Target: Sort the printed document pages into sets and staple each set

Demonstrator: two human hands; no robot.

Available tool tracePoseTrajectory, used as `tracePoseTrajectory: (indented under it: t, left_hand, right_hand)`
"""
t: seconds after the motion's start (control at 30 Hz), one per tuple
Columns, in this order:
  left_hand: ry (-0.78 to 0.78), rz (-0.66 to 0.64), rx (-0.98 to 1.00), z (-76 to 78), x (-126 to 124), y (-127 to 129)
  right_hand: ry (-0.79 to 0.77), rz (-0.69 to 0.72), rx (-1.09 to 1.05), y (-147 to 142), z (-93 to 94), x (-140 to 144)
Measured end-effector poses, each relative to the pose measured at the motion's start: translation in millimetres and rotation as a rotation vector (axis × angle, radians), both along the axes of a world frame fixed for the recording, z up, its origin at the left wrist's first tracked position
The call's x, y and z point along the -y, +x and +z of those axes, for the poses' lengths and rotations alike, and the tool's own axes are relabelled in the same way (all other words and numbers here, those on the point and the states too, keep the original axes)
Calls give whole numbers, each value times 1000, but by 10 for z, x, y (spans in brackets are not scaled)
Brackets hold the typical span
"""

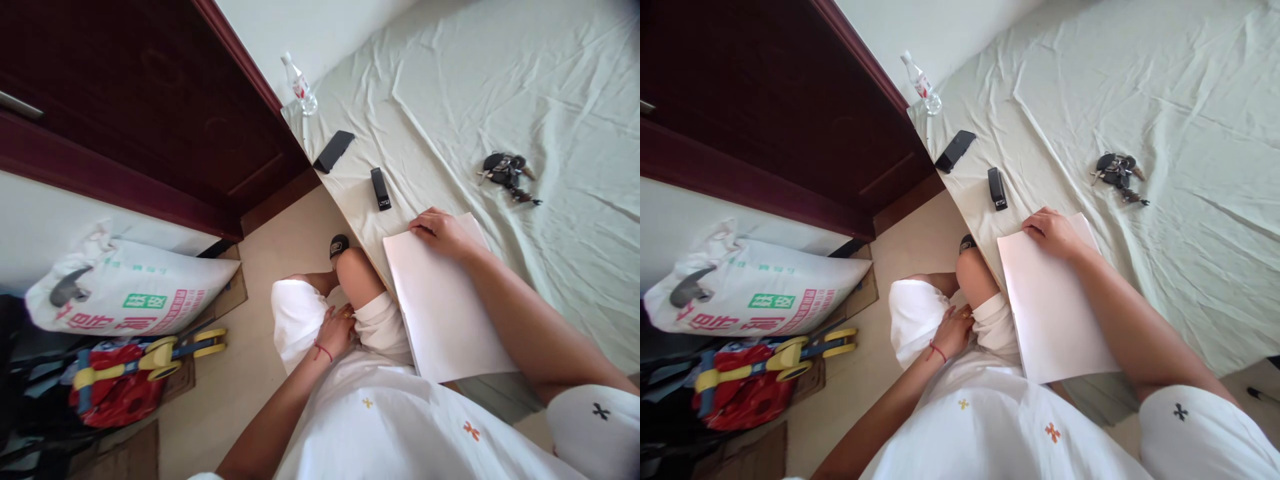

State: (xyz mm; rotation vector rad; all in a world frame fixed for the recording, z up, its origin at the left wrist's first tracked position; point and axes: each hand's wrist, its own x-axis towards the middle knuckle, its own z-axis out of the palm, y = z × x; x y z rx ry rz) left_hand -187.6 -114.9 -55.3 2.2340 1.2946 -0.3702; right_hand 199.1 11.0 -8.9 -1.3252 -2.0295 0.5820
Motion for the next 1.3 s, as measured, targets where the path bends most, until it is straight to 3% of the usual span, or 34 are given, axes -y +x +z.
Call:
tracePoseTrajectory:
  t: [0.17, 0.27, 0.33, 0.43, 0.5, 0.57, 0.63, 0.7, 0.77, 0.83, 0.9, 1.0, 1.17, 1.3]
  left_hand:
    - [-169, 38, -90, -360, -96, 205]
    - [-318, 45, -97, -482, -29, 338]
    - [-355, 44, -87, -465, 65, 348]
    - [-320, 66, -77, -262, 160, 185]
    - [-189, 116, -19, -36, 118, -33]
    - [243, 270, 131, 210, -28, -305]
    - [618, 424, 151, 424, -240, -593]
    - [780, 568, 78, 563, -456, -855]
    - [700, 660, 88, 617, -617, -1056]
    - [531, 650, 126, 607, -696, -1187]
    - [509, 625, 126, 579, -708, -1266]
    - [515, 708, 155, 570, -696, -1348]
    - [354, 859, 317, 609, -833, -1443]
    - [240, 874, 351, 690, -989, -1439]
  right_hand:
    - [3, 6, 9, 3, -5, -3]
    - [6, 1, -1, -1, -12, -4]
    - [3, -5, -2, -7, -13, -2]
    - [0, -8, -1, -19, -9, 0]
    - [-4, -3, 1, -23, -5, 0]
    - [-6, -1, 4, -23, -3, -2]
    - [-4, 0, 9, -19, -5, -4]
    - [0, -1, 12, -15, -8, -6]
    - [7, -4, 8, -11, -13, -9]
    - [15, -6, 2, -10, -18, -12]
    - [17, -3, 1, -12, -21, -13]
    - [7, 2, 6, -13, -23, -13]
    - [3, -7, 10, -5, -29, -16]
    - [13, -13, 6, -5, -30, -18]
